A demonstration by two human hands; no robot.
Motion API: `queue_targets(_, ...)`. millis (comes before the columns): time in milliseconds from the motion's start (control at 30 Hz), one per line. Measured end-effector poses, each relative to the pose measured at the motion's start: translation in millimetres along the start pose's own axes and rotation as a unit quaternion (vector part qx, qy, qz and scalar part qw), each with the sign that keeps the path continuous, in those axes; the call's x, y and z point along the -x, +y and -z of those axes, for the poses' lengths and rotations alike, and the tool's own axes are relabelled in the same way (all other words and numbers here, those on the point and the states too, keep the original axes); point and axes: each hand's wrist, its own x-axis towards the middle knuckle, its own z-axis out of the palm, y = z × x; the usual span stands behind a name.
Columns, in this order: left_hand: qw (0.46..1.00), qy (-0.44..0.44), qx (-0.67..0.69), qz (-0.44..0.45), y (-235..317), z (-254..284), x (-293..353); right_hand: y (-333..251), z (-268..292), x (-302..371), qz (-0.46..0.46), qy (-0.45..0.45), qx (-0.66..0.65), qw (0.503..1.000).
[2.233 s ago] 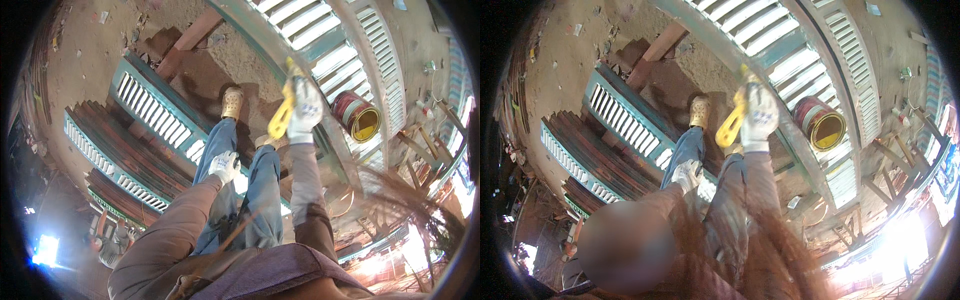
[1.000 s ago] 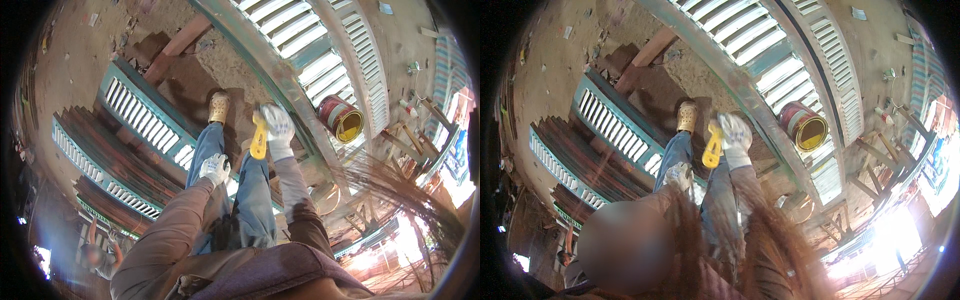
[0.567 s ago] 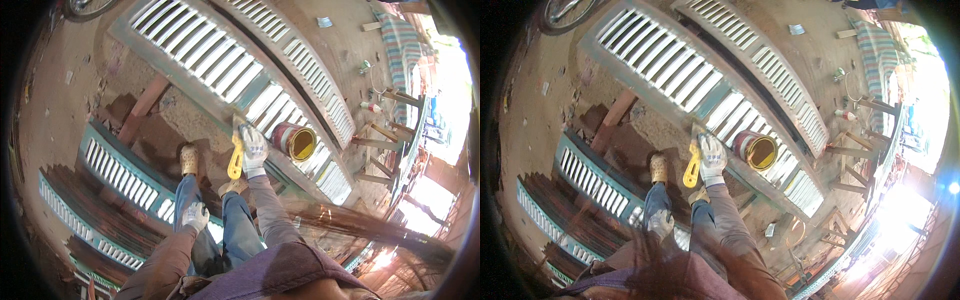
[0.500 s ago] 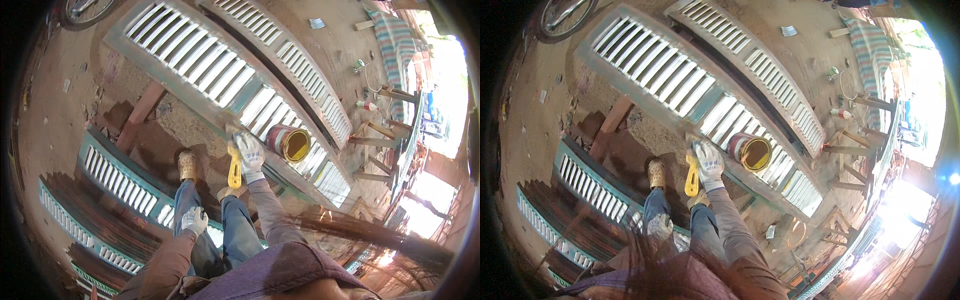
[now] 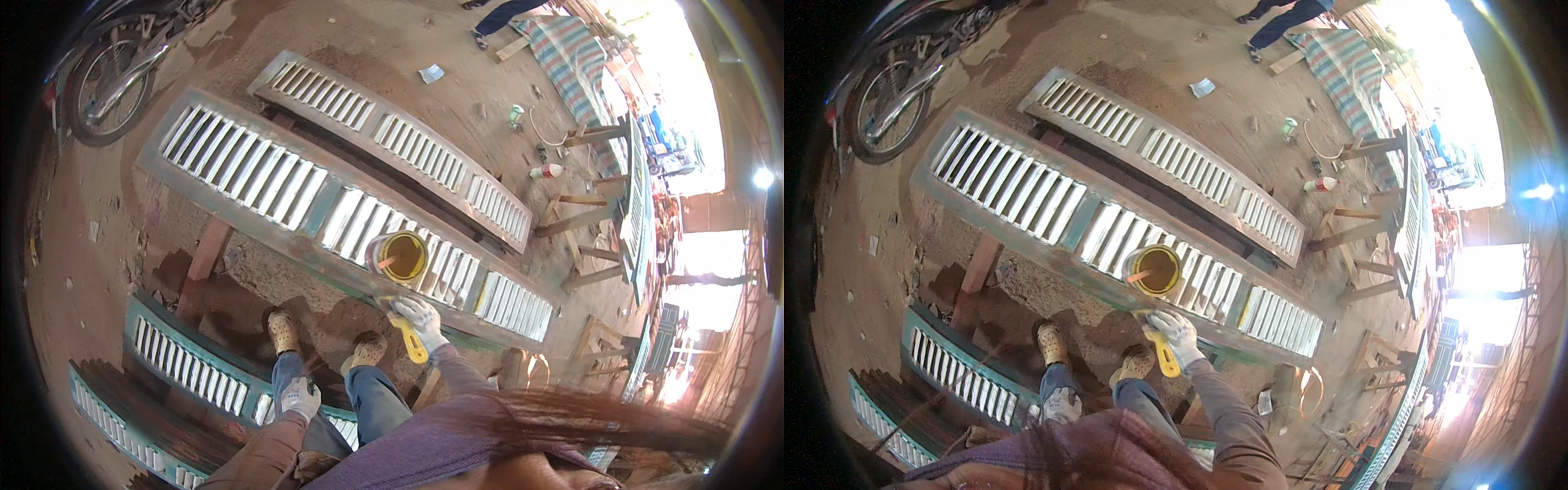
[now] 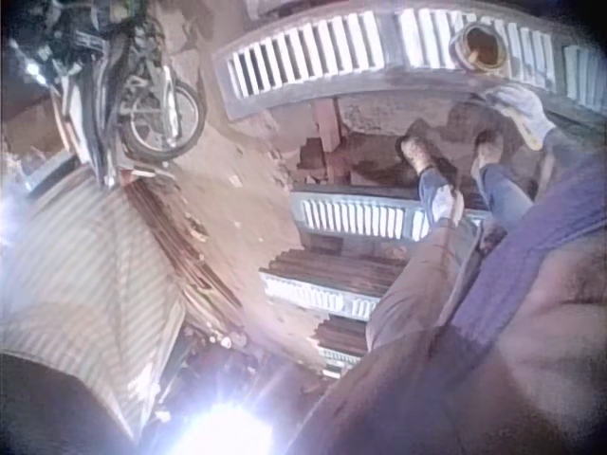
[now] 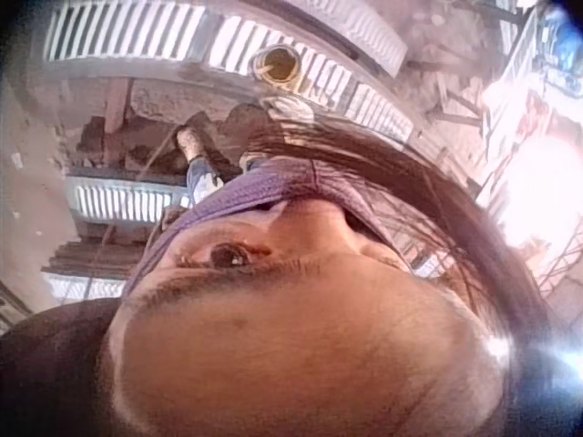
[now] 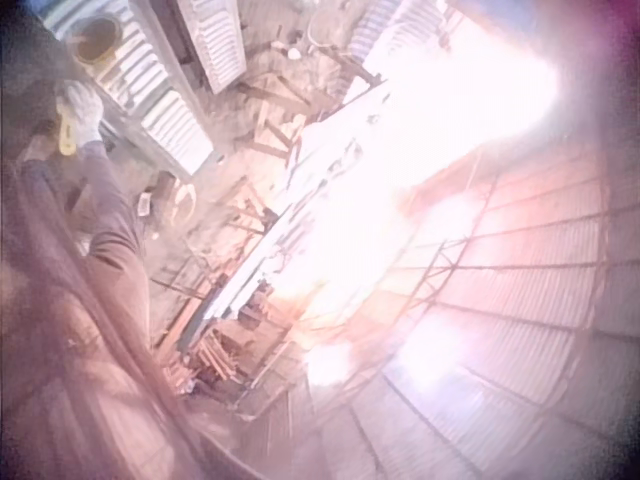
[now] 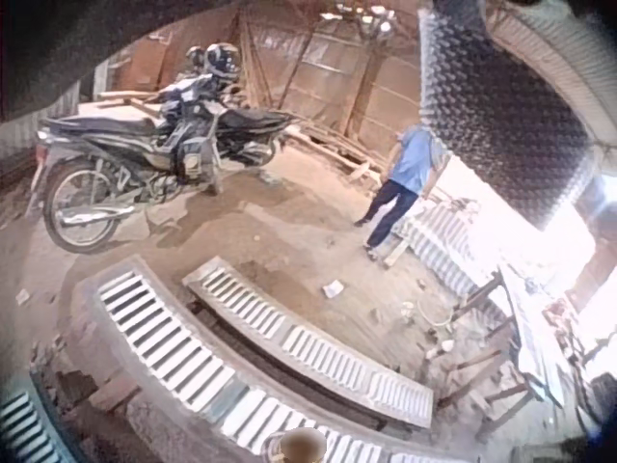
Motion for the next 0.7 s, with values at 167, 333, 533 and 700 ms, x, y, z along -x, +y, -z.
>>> queue_targets(167, 1.000, 0.018, -0.022, 0.000, 5, -12, 3, -20, -29, -11, -0.065, -0.010, -0.052, 0.996)
queue_targets(333, 0.999, 0.026, 0.037, -0.020, -14, -34, -21, -66, -17, 66, -0.091, -0.078, -0.130, 0.984)
queue_targets(533, 0.987, 0.086, 0.119, -0.057, 42, 3, -65, -111, 9, 118, -0.453, 0.117, -0.366, 0.804)
queue_targets(700, 0.947, 0.102, 0.260, -0.158, 159, 59, -118, -109, 7, 129, -0.553, 0.207, -0.254, 0.766)
